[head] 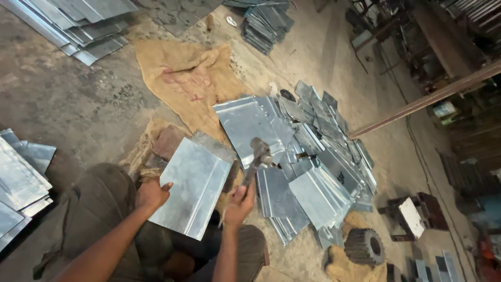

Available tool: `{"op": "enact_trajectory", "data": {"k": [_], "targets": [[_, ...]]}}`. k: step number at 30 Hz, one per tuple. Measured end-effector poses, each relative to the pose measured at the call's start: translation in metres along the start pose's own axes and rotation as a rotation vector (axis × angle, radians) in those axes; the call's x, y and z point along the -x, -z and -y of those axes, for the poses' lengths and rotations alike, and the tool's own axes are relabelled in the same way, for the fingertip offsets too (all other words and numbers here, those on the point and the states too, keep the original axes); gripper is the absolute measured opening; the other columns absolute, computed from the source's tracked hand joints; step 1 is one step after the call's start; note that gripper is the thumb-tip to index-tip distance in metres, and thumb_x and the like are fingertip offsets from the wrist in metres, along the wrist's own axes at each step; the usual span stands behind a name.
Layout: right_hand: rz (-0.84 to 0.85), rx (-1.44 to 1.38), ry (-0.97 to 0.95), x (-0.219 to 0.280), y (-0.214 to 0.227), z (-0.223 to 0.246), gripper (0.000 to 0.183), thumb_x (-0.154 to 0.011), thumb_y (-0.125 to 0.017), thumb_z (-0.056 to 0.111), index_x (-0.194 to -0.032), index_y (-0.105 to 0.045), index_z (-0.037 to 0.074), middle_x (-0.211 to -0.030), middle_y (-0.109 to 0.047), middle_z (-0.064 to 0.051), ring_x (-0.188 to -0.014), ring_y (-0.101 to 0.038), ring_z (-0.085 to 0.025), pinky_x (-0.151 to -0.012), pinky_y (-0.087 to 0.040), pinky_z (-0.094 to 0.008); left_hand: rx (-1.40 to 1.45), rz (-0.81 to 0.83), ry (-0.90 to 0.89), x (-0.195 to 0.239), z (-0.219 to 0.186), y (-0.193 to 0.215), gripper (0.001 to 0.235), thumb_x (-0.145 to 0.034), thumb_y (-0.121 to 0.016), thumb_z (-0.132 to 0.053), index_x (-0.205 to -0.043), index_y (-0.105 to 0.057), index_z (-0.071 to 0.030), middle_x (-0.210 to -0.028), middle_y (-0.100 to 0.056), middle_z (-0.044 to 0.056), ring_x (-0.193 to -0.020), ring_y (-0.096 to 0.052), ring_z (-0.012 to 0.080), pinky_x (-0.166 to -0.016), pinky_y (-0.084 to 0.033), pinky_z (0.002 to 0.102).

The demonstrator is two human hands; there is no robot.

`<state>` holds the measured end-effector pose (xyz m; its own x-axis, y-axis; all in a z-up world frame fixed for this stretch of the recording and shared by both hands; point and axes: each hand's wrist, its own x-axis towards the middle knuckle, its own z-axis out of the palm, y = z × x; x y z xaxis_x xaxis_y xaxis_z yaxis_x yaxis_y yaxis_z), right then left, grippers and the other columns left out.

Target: The person uses a hammer to bend and shape edges on metal sheets, working on a floor area with various metal components.

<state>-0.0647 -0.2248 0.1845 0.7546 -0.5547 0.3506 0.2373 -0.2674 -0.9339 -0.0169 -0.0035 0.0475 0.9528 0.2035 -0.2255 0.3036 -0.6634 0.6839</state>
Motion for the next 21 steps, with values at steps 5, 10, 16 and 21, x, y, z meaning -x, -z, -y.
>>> {"op": "enact_trajectory", "data": {"k": [5, 10, 16, 21], "targets": [[0.22, 0.345, -0.199, 0.0, -0.012, -0.093, 0.031, -0.108, -0.057, 0.027, -0.109, -0.067, -0.002, -0.068, -0.061, -0.006, -0.058, -0.058, -0.013, -0.052, -0.046, -0.03, -0.029, 0.063, 0.07, -0.003, 0.002, -0.003, 0.062, -0.091, -0.066, -0.055, -0.128, -0.063, -0.006, -0.109, -0.071, 0.03, -0.105, -0.068, 0.0487, -0.089, -0.055, 0.057], [0.194, 0.169, -0.224, 0.001, 0.017, -0.125, 0.028, -0.093, -0.059, 0.004, -0.12, -0.066, 0.003, -0.072, -0.065, -0.001, -0.059, -0.06, -0.011, -0.05, -0.047, -0.03, -0.05, 0.058, 0.091, 0.001, 0.007, -0.012, 0.063, -0.091, -0.065, -0.058, -0.124, -0.066, -0.005, -0.112, -0.07, 0.03, -0.109, -0.067, 0.048, -0.092, -0.055, 0.055], [0.182, 0.059, -0.141, 0.003, 0.024, -0.073, 0.047, -0.095, -0.066, 0.012, -0.14, -0.052, 0.008, -0.073, -0.064, -0.004, -0.062, -0.058, -0.011, -0.054, -0.047, -0.027, -0.012, 0.052, 0.076, -0.001, 0.003, -0.013, 0.061, -0.092, -0.064, -0.056, -0.126, -0.064, -0.004, -0.114, -0.069, 0.03, -0.109, -0.066, 0.05, -0.09, -0.054, 0.057], [0.189, -0.239, -0.092, -0.008, -0.007, -0.055, 0.048, -0.099, -0.062, 0.011, -0.145, -0.05, 0.009, -0.087, -0.065, -0.002, -0.072, -0.061, -0.01, -0.061, -0.051, -0.027, 0.002, -0.007, 0.01, -0.003, 0.006, -0.016, 0.064, -0.092, -0.063, -0.056, -0.125, -0.064, -0.001, -0.108, -0.07, 0.032, -0.106, -0.067, 0.0508, -0.09, -0.054, 0.057]]}}
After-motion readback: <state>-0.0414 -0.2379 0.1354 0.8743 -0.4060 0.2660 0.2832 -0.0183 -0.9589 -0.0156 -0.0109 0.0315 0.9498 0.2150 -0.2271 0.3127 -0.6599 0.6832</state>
